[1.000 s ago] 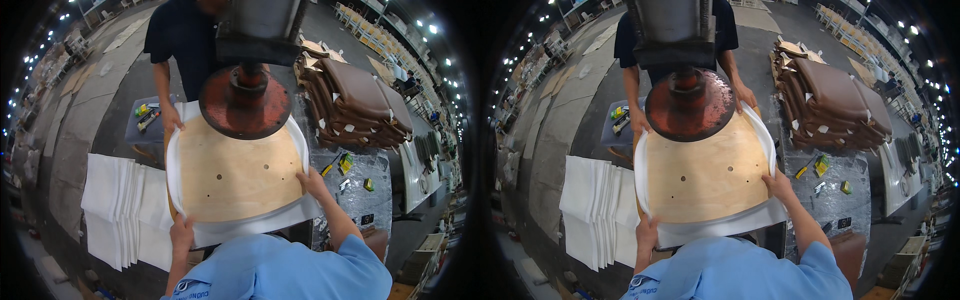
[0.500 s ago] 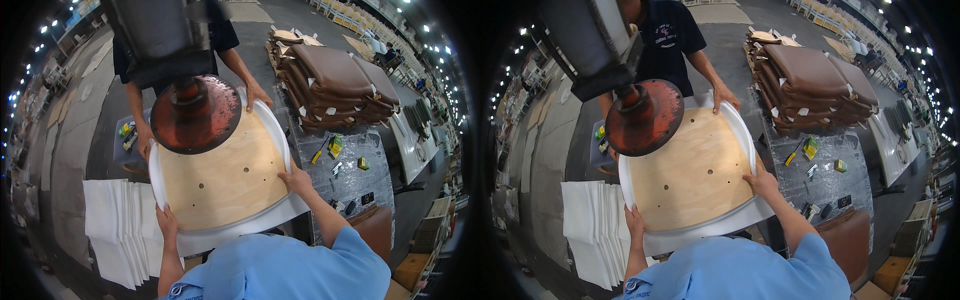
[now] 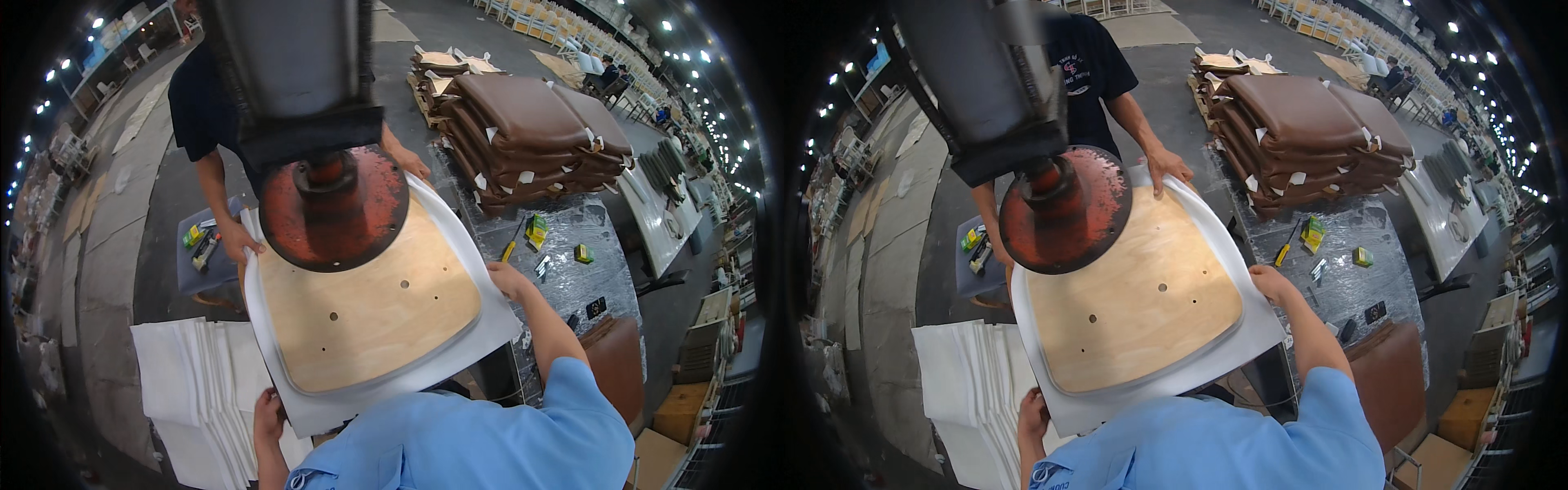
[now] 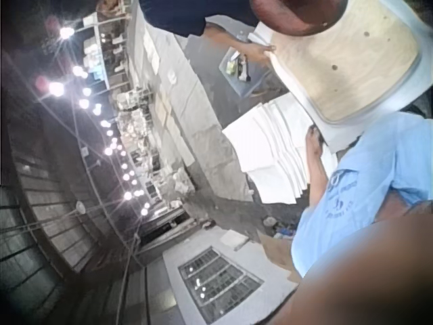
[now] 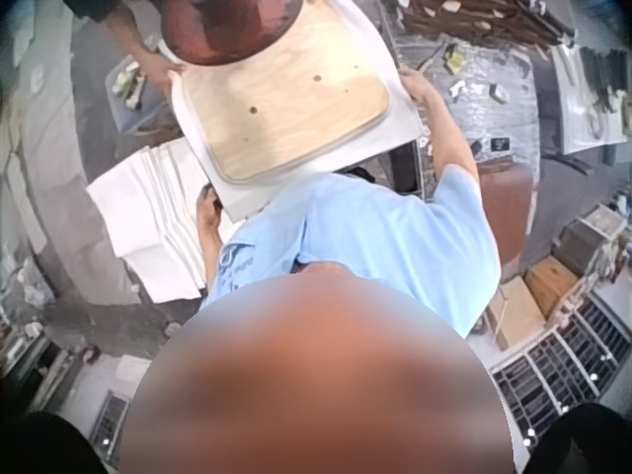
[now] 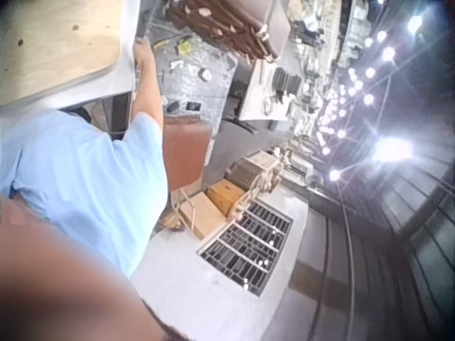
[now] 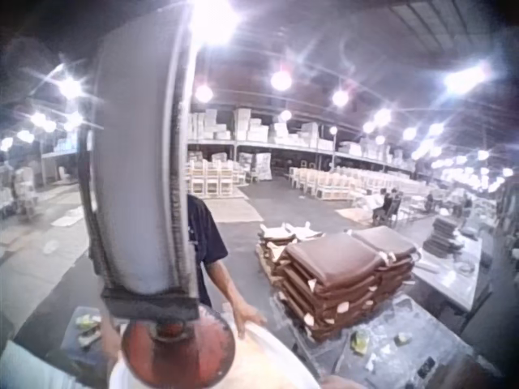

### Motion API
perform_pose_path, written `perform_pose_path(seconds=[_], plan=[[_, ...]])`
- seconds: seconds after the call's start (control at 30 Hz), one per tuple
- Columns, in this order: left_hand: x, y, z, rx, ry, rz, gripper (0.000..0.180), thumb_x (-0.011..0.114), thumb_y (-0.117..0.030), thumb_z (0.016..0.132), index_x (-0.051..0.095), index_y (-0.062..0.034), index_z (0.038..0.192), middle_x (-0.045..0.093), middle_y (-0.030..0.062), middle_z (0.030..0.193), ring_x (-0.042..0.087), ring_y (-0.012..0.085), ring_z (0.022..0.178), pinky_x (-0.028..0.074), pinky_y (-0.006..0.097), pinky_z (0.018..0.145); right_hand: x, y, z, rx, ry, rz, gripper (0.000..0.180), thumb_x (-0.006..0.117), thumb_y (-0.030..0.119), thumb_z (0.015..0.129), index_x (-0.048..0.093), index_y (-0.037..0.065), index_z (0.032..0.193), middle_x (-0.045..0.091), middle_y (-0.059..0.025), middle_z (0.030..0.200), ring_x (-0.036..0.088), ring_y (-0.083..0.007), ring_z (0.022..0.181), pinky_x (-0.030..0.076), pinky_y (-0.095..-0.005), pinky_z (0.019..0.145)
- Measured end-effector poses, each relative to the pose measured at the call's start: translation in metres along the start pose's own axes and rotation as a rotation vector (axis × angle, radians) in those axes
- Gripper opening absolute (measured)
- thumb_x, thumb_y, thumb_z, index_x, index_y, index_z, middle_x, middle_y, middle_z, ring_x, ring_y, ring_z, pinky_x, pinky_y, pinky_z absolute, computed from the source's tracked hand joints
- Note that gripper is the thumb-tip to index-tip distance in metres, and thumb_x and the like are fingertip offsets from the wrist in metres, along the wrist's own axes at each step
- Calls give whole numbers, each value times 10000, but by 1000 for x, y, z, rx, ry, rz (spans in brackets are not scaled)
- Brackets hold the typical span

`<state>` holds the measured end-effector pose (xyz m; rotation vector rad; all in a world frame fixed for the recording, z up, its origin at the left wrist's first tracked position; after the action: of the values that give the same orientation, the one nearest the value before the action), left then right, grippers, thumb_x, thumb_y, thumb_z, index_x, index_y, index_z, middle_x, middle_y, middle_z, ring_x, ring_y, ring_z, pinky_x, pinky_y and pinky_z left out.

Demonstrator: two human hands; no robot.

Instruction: The person places a white fabric layer over a wooden chair seat base, then uses a pneumatic staple gun to secure the fabric around the perimeter. A coworker assists by holding the seat and applying tension. The process is repeated for multiple seats, with the person retrieving new fabric and repositioning the seat as needed.

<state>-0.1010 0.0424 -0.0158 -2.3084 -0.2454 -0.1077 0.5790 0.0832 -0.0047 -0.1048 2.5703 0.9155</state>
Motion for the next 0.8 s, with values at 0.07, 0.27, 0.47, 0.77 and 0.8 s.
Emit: perform_pose_path(seconds=[0.07, 0.27, 0.47, 0.77, 0.8], plan=[[0, 25, -21, -64, 11, -18, 239, 636, -96, 1066, 682, 22, 1269, 770, 120, 1104, 772, 250, 984, 656, 417, 796, 3, -16, -15, -37, 37, 15, 362, 712, 262, 1058, 741, 34, 1338, 762, -47, 1015, 709, -113, 830, 583, -303, 688], [22, 86, -56, -220, -86, -297, 291, 650, -123, 1062, 681, 32, 1307, 773, 133, 1121, 774, 270, 1007, 649, 428, 822, 18, -75, -69, 37, 164, 396, 341, 746, 170, 1031, 737, -29, 1308, 797, -96, 1063, 772, -135, 911, 631, -305, 730], [19, 71, -52, -126, -248, -341, 315, 658, -147, 1068, 680, 35, 1325, 772, 136, 1121, 774, 281, 1016, 643, 429, 834, 12, -84, -62, 11, 91, 539, 340, 730, 203, 1065, 742, -26, 1317, 801, -89, 1057, 771, -139, 905, 623, -308, 728], [22, -60, 52, 184, -80, 29, 270, 643, -193, 1109, 677, -32, 1323, 751, 58, 987, 707, 156, 758, 571, 315, 651, 11, 39, 38, -266, 108, 300, 181, 708, 175, 1053, 780, 44, 1156, 767, -37, 1009, 691, -124, 815, 569, -321, 737], [25, -65, 61, 145, -127, 68, 264, 650, -191, 1105, 678, -30, 1312, 750, 51, 968, 699, 153, 725, 558, 308, 617, 10, 43, 43, -228, 63, 263, 167, 714, 162, 1035, 783, 44, 1130, 766, -32, 995, 684, -122, 812, 562, -319, 733]])
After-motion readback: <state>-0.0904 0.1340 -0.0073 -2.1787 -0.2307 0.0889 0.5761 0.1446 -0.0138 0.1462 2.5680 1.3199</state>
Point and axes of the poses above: each hand's wrist, its own z-axis towards the middle knuckle, its own x-axis out of the palm, y = z × x, the point moved 6 cm from there along z, towards the middle knuckle
